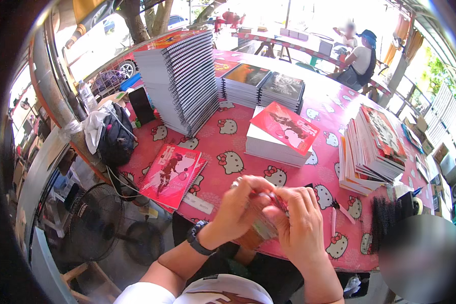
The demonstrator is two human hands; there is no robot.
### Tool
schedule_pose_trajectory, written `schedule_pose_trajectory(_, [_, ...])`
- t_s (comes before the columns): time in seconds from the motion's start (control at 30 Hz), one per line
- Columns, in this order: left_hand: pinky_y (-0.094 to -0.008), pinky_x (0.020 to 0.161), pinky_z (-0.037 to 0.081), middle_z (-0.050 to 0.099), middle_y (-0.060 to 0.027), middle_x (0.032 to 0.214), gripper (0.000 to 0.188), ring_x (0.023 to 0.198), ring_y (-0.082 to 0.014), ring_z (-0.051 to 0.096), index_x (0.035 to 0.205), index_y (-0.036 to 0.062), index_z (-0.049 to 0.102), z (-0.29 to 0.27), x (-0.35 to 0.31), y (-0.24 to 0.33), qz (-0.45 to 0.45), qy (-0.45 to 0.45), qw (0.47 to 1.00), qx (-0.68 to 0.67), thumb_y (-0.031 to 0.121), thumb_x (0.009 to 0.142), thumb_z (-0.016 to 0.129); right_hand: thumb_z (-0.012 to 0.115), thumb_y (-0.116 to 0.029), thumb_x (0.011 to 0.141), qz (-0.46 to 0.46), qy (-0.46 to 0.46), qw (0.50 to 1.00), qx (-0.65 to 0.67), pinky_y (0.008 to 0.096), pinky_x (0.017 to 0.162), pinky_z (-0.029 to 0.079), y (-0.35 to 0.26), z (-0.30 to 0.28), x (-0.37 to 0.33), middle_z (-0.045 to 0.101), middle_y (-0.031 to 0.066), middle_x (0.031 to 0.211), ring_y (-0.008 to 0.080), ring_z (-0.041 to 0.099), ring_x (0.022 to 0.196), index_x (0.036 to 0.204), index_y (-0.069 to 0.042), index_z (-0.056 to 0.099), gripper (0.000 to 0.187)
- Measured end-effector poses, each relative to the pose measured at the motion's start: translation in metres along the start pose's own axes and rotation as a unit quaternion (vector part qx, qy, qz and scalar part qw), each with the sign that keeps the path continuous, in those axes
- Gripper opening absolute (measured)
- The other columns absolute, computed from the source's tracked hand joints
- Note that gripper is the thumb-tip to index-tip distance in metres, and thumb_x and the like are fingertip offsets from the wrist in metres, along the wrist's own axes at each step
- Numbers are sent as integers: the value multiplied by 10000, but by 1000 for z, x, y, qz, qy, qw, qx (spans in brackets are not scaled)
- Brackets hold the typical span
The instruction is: The person assembles booklets by aligning stacks of covers and pages, and then inserts a plastic spiral coil through the pre-punched holes of each booklet by hand.
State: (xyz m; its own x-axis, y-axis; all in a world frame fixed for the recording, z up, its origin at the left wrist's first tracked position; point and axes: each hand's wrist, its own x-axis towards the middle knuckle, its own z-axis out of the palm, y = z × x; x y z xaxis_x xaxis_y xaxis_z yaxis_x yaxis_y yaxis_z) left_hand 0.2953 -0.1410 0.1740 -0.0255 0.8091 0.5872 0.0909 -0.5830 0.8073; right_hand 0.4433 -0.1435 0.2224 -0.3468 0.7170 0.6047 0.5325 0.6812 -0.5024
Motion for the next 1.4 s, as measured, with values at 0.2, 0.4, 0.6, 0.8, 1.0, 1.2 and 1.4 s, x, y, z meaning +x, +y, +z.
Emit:
schedule_pose_trajectory(0.2, [-225, 677, 375, 566, 2, 851, 300, 744, -56, 465, 925, 39, 576, -126, 16, 9, 35, 275, 959, 53, 291, 973, 420, 670, -324, 808, 78, 124, 987, 63, 295, 745, 431, 33, -44, -1, 591, 88, 1067, 168, 536, 922, 1130, -25, 540, 459])
schedule_pose_trajectory(0.4, [-235, 567, 374, 549, -13, 684, 274, 637, -51, 478, 763, 3, 608, -201, 72, -13, -17, 88, 957, 275, 197, 901, 474, 685, -245, 799, 210, 5, 976, 64, 281, 709, 443, 108, -31, -43, 613, 57, 977, 149, 560, 849, 1055, -32, 593, 345])
schedule_pose_trajectory(0.6, [-516, 976, 279, 549, -51, 1103, 264, 1085, -262, 475, 1011, 131, 610, -185, 49, -148, -81, -169, 837, 513, 321, 843, 535, 672, -219, 798, 306, -86, 947, 50, 308, 792, 444, 137, 2, -66, 619, 84, 991, 181, 572, 910, 1050, -30, 593, 325])
schedule_pose_trajectory(0.8, [-496, 1036, 249, 522, -105, 1104, 341, 1084, -286, 458, 1065, 104, 569, -158, 20, -183, -120, -149, 828, 526, 329, 810, 589, 655, -265, 776, 135, -75, 950, -270, 488, 994, 278, 163, 25, -83, 426, 159, 1316, 345, 362, 1213, 1225, -133, 541, 481])
schedule_pose_trajectory(1.0, [-427, 926, 357, 551, -123, 1039, 333, 1017, -307, 494, 1061, 68, 559, -126, 36, -188, -45, -33, 872, 487, 258, 795, 627, 560, -291, 855, 244, -67, 913, -319, 491, 984, 266, 195, 48, -87, 390, 170, 1345, 337, 332, 1243, 1345, -183, 435, 517])
schedule_pose_trajectory(1.2, [-368, 766, 465, 637, -166, 940, 448, 867, -277, 608, 991, -26, 626, -43, 135, -201, -104, 111, 955, 256, 388, 818, 644, 585, -298, 825, 240, -14, 937, -254, 496, 1000, 257, 193, 42, -93, 412, 165, 1325, 339, 336, 1240, 1299, -115, 453, 526])
schedule_pose_trajectory(1.4, [-313, 606, 463, 675, -95, 722, 331, 649, -136, 613, 818, -16, 692, -72, 156, -245, -240, 67, 949, 195, 303, 738, 729, 652, -268, 763, 203, 29, 964, -167, 471, 1005, 271, 200, 44, -97, 446, 150, 1281, 330, 362, 1207, 1202, -77, 518, 497])
